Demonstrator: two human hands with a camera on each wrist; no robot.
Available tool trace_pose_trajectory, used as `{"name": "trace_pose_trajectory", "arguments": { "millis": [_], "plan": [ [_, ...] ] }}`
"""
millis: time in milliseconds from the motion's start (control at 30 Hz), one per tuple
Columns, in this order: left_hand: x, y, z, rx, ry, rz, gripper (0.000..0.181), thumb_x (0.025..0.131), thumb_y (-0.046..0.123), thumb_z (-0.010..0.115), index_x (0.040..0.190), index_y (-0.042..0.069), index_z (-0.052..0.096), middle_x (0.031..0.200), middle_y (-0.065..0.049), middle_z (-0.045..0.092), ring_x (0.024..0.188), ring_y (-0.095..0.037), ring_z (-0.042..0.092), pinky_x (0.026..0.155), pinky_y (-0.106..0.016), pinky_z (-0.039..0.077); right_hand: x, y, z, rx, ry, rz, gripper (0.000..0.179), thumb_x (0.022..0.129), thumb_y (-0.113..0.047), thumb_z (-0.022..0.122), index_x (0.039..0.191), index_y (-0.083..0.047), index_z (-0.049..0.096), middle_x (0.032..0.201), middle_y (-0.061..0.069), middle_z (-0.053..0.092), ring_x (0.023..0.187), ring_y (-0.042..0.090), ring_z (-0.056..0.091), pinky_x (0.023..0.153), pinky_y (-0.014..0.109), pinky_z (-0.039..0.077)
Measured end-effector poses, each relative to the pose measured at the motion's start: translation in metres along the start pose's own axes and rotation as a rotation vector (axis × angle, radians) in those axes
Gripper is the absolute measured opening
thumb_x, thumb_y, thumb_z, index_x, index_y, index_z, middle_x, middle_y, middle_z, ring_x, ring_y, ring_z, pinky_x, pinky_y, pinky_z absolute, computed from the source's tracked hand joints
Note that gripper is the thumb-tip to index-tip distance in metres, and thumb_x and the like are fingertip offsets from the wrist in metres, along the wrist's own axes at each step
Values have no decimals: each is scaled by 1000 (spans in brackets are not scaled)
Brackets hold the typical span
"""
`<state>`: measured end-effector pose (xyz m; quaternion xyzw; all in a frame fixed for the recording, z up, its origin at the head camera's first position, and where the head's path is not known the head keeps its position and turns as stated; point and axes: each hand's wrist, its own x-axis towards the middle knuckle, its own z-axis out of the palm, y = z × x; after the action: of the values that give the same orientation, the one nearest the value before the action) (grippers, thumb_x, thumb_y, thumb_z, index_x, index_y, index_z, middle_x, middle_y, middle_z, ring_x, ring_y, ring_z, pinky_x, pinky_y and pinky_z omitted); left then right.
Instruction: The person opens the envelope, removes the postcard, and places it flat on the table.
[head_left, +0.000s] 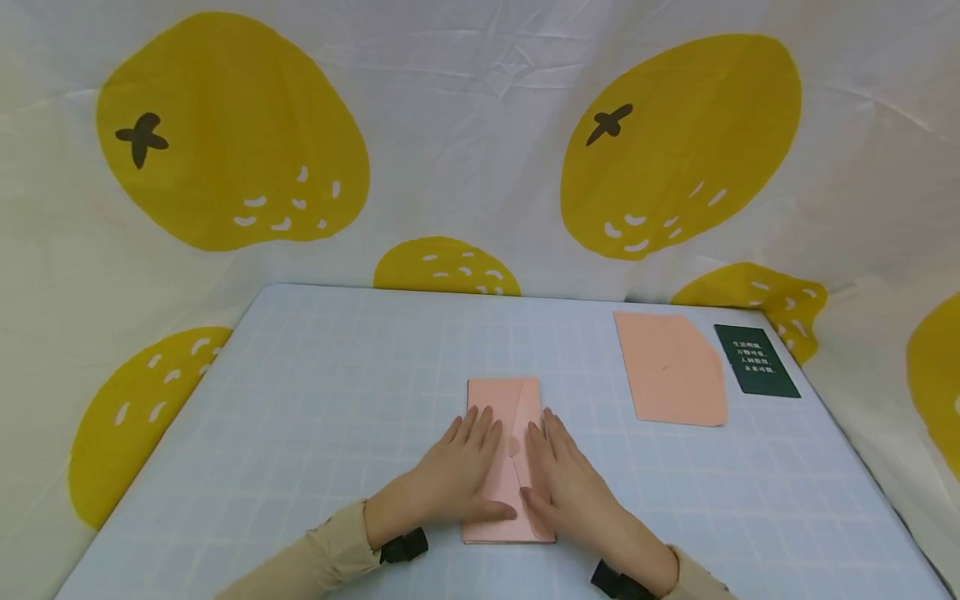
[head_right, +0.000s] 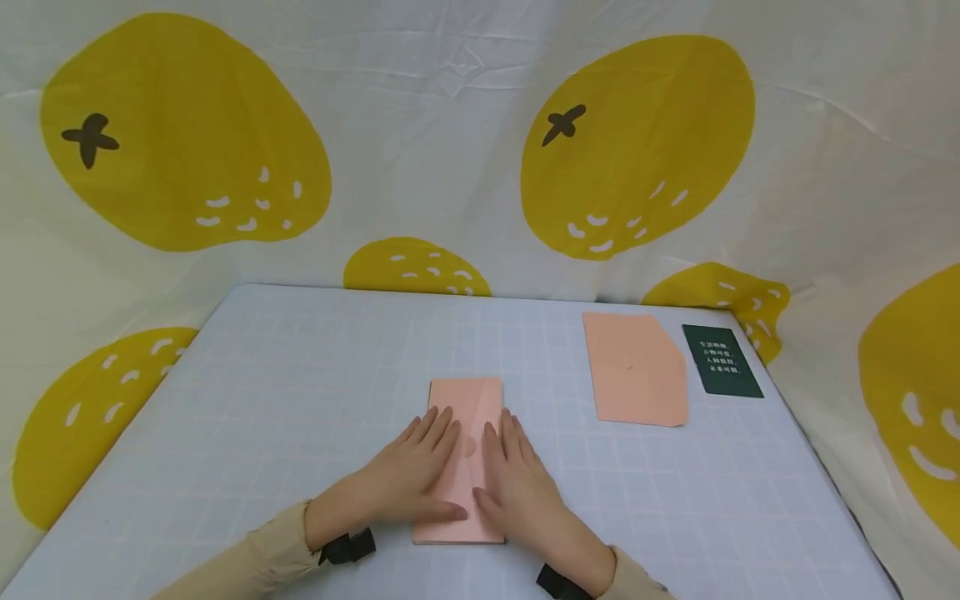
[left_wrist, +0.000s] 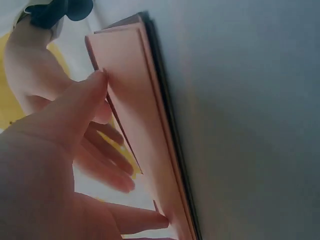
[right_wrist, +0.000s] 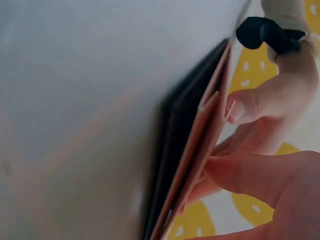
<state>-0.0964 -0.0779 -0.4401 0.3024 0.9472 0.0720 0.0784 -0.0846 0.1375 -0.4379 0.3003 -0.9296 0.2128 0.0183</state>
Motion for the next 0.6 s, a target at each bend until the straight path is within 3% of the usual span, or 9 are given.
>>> {"name": "trace_pose_trajectory", "arguments": {
  "millis": [267, 600],
  "plan": [
    [2, -2, 6, 24, 2, 13, 118, 77, 81, 58, 153, -5, 28, 161, -28, 13, 148, -45, 11, 114, -48, 28, -5, 2, 3, 65, -135, -21, 75, 92, -26, 69, 144, 17, 34, 153, 41, 17, 141, 52, 24, 105, 59, 35],
    [2, -4, 9, 26, 13, 12, 119, 75, 81, 59, 152, -5, 29, 160, -28, 14, 147, -45, 12, 109, -46, 36, -5, 3, 4, 70, -176, -5, 79, 94, -32, 66, 147, 14, 31, 156, 38, 13, 143, 51, 19, 107, 59, 32]
  ]
}}
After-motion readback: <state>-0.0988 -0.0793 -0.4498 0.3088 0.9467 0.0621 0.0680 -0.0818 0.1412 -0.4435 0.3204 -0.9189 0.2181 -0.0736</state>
